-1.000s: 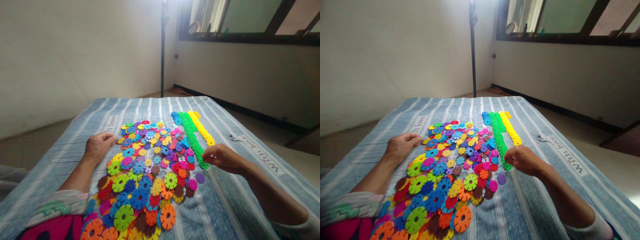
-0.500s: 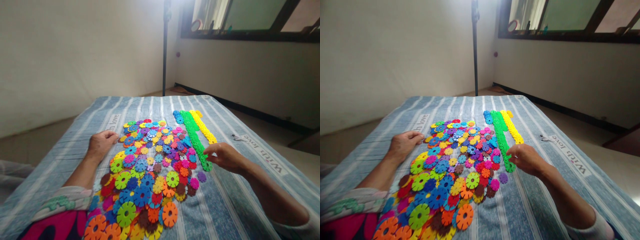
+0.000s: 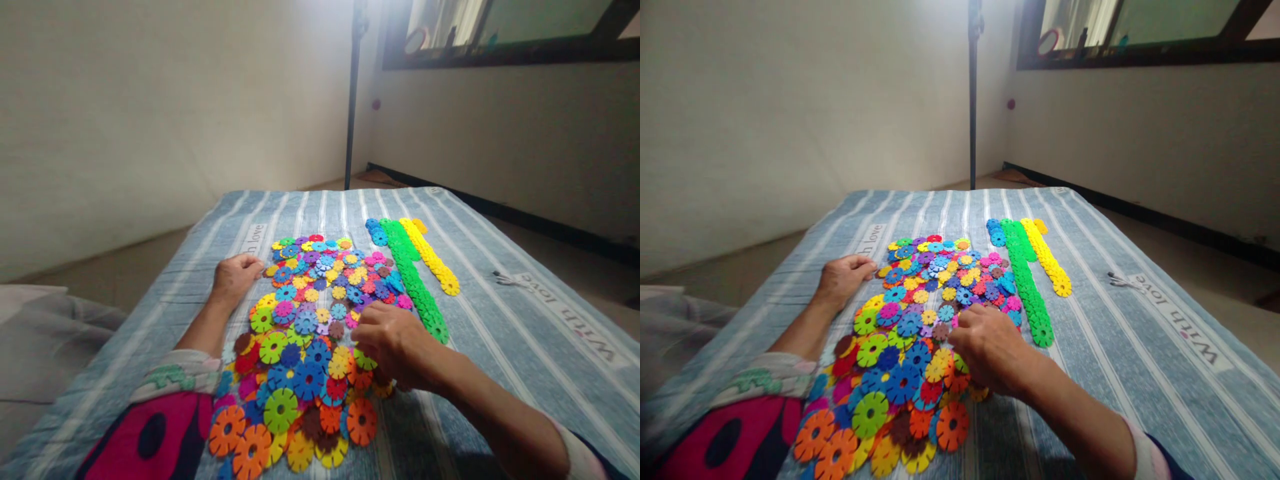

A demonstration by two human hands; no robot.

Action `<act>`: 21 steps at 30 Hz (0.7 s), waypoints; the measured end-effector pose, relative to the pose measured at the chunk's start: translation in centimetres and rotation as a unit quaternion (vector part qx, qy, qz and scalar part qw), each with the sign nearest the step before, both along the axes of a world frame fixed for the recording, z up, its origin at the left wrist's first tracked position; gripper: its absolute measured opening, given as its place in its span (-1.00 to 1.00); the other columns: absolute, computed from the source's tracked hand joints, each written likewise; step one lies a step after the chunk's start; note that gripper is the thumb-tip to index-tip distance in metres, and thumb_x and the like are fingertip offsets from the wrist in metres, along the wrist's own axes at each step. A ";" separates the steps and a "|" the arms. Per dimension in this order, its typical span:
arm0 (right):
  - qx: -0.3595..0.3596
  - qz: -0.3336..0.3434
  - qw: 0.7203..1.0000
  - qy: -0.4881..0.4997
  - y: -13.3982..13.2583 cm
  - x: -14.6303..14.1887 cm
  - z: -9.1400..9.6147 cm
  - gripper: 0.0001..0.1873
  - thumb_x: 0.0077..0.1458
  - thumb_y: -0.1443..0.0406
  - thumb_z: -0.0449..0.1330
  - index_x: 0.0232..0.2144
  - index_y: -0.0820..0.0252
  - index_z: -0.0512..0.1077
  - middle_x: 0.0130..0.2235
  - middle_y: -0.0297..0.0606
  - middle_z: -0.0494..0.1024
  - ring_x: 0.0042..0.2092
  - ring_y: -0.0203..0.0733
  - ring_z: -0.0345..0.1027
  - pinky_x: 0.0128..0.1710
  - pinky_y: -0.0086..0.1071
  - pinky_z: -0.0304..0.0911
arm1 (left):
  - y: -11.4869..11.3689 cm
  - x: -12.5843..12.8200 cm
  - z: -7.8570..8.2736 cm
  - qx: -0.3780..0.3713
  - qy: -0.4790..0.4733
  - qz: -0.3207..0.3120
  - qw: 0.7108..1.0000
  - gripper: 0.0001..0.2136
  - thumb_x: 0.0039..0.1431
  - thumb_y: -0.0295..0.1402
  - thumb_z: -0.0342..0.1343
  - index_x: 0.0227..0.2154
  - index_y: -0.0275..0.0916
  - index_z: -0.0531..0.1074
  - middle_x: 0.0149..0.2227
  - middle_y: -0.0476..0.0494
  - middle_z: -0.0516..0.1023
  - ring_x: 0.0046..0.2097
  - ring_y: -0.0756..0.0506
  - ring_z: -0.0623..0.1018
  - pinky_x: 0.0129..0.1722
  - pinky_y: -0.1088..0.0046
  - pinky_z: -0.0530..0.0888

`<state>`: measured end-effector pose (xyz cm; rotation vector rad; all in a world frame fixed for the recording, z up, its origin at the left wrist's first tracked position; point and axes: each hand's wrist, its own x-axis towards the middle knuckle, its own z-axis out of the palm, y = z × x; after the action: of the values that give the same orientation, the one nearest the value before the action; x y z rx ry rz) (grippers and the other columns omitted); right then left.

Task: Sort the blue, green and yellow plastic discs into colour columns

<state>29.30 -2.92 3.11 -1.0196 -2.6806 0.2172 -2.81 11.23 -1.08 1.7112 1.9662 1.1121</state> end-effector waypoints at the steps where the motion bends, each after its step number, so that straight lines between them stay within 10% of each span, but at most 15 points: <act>1: 0.016 0.022 1.000 -0.004 0.5 -0.9 -0.2 -0.83 0.15 0.40 0.06 -0.40 0.18 0.44 -0.40 -0.28 0.43 -0.32 -0.23 0.19 -0.35 -0.36 0.07 | 0.0 0.0 0.0 0.003 0.003 -0.002 1.000 -0.78 -0.17 -0.19 0.08 -0.51 -0.22 0.47 -0.61 0.02 0.49 -0.49 -0.06 0.49 -0.43 0.50 0.36; 13: 0.008 -0.021 1.000 -0.012 3.5 -1.8 -1.6 -0.80 0.12 0.44 0.08 -0.48 0.22 0.44 -0.27 -0.18 0.38 -0.20 -0.19 0.17 -0.22 -0.35 0.10 | -0.6 0.5 0.6 -0.004 0.007 0.008 1.000 -0.81 -0.17 -0.23 0.06 -0.55 -0.22 0.47 -0.64 0.04 0.47 -0.48 -0.05 0.45 -0.41 0.50 0.34; 21: 0.016 0.078 0.996 -0.041 3.4 -3.2 -1.3 -0.88 0.14 0.34 0.16 -0.42 0.15 0.48 -0.23 -0.18 0.39 -0.09 -0.12 0.14 -0.17 -0.31 0.12 | -0.6 0.5 0.5 -0.004 -0.012 0.005 1.000 -0.81 -0.19 -0.23 0.07 -0.56 -0.23 0.47 -0.65 0.04 0.46 -0.50 -0.04 0.44 -0.45 0.51 0.33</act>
<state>26.13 0.44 1.77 -0.8259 -2.8309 0.1655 -2.29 10.67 -0.56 1.6778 1.9633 1.1216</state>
